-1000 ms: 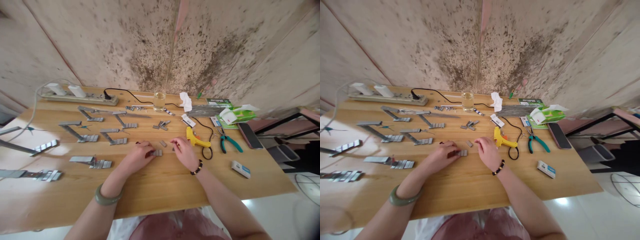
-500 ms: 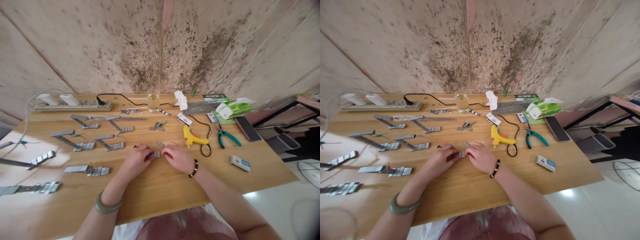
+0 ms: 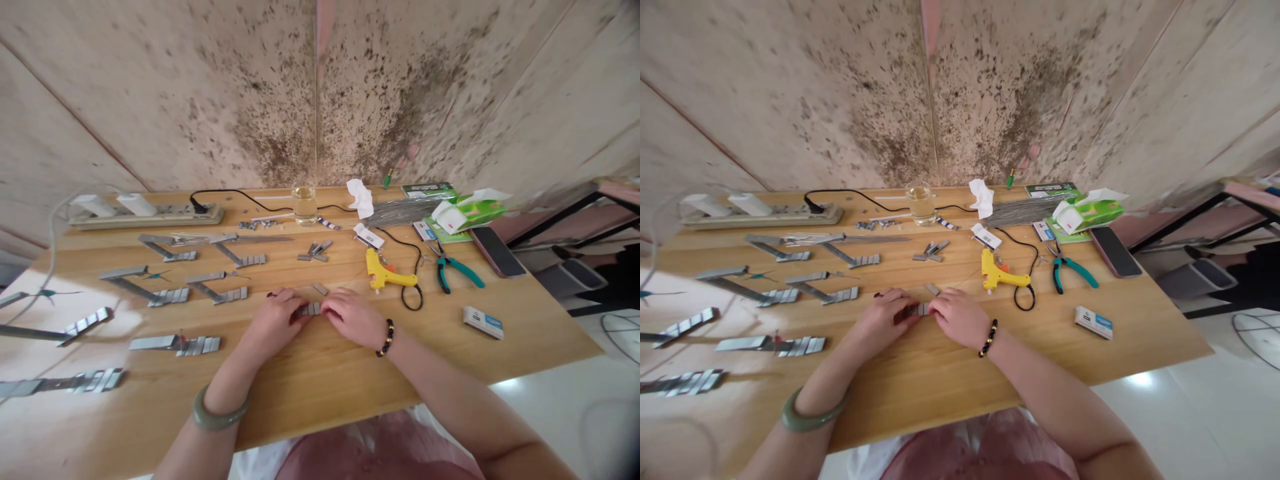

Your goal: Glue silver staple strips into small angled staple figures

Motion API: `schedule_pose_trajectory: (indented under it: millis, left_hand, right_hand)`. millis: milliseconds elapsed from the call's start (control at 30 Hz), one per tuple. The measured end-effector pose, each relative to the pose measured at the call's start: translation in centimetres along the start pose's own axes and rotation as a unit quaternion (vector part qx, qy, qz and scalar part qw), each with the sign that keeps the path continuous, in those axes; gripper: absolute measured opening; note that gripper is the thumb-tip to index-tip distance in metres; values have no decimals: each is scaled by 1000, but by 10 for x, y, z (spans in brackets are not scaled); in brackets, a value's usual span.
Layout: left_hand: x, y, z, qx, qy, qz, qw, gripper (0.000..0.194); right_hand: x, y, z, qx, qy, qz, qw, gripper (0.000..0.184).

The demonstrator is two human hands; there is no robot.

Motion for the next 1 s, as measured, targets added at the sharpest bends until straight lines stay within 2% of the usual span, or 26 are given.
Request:
schedule_pose_trajectory:
  millis: [800, 1000]
  left_hand:
    - [2, -2, 1, -19, 10, 4, 1000, 9]
    - [1, 2, 2, -19, 18, 12, 1000, 9]
  right_hand:
    - [-4, 1, -4, -3, 3, -8, 1000, 13]
    - [-4, 6, -3, 16, -8, 9, 1000, 13]
Point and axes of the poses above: each hand's wrist, its own x-axis towards the middle knuckle, its own z-axis out of the back of the hand, y = z × x, the point moved 10 cm from there along x, towards the middle knuckle, and after that the axes turned 6 degrees about -x, right-handed, at the moved point
